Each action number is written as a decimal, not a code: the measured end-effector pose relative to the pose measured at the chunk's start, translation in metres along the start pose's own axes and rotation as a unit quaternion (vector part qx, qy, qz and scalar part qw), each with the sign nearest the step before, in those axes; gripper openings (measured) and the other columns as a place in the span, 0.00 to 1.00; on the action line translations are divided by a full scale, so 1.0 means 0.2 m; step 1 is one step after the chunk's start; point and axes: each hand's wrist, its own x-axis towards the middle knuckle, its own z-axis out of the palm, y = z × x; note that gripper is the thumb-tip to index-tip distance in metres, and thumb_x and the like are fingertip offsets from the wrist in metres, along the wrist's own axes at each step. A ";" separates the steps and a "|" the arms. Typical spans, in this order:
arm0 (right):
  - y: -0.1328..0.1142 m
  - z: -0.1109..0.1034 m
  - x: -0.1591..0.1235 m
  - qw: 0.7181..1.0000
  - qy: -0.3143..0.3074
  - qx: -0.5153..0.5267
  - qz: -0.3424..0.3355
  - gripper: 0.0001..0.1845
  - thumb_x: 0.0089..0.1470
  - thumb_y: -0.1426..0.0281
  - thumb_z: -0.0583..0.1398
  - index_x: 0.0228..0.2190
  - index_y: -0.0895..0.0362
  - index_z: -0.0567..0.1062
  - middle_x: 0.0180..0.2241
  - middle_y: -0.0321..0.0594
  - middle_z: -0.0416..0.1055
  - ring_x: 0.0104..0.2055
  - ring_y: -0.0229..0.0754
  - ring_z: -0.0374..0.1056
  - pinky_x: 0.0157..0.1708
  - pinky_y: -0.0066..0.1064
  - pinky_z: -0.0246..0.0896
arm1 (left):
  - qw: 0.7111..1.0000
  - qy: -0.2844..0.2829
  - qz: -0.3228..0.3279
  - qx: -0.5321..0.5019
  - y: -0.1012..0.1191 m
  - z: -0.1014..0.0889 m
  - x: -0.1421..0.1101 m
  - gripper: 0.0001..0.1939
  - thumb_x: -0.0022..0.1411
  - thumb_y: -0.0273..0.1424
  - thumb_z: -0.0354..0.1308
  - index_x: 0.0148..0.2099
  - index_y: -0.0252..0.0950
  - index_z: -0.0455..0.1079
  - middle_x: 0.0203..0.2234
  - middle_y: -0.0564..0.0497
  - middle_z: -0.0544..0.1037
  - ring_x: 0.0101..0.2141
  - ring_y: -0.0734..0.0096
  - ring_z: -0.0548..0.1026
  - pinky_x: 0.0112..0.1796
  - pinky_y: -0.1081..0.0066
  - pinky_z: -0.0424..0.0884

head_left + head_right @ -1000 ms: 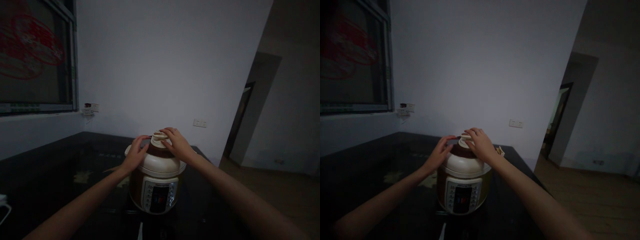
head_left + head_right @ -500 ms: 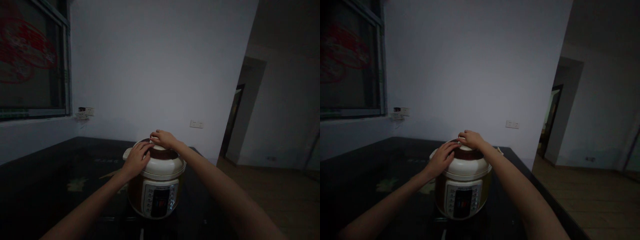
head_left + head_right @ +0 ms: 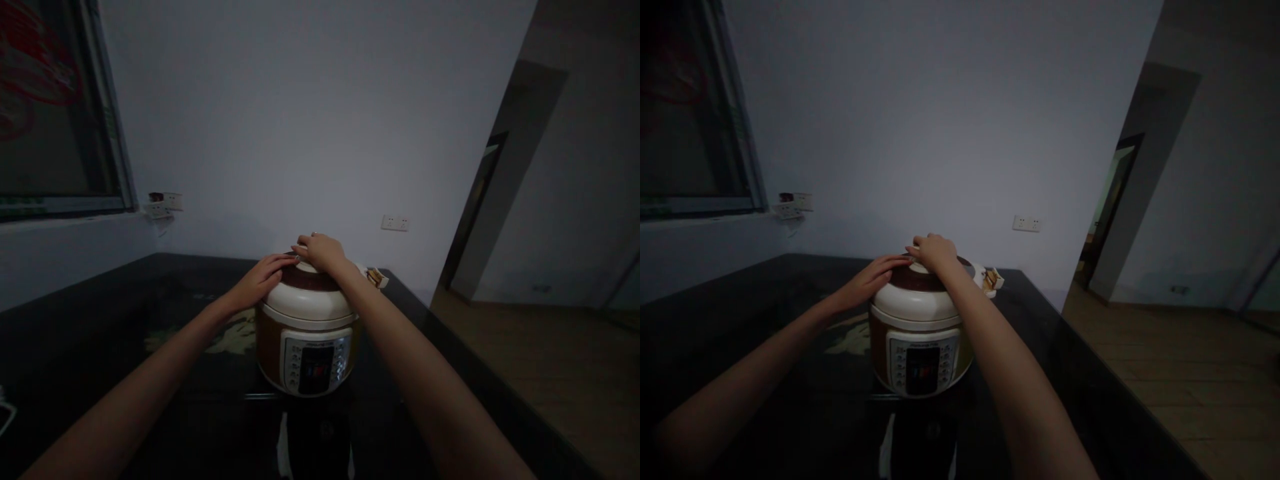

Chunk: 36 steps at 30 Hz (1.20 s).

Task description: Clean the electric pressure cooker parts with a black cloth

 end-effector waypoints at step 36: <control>-0.14 -0.01 0.01 0.992 -0.001 -0.072 0.100 0.22 0.61 0.58 0.52 0.51 0.57 0.70 0.51 0.55 0.68 0.53 0.53 0.64 0.43 0.41 0.64 | 0.919 0.308 -0.238 -0.064 -0.17 0.03 0.03 0.16 0.62 0.34 0.43 0.38 0.36 0.72 0.40 0.46 0.78 0.44 0.64 0.74 0.48 0.65 0.66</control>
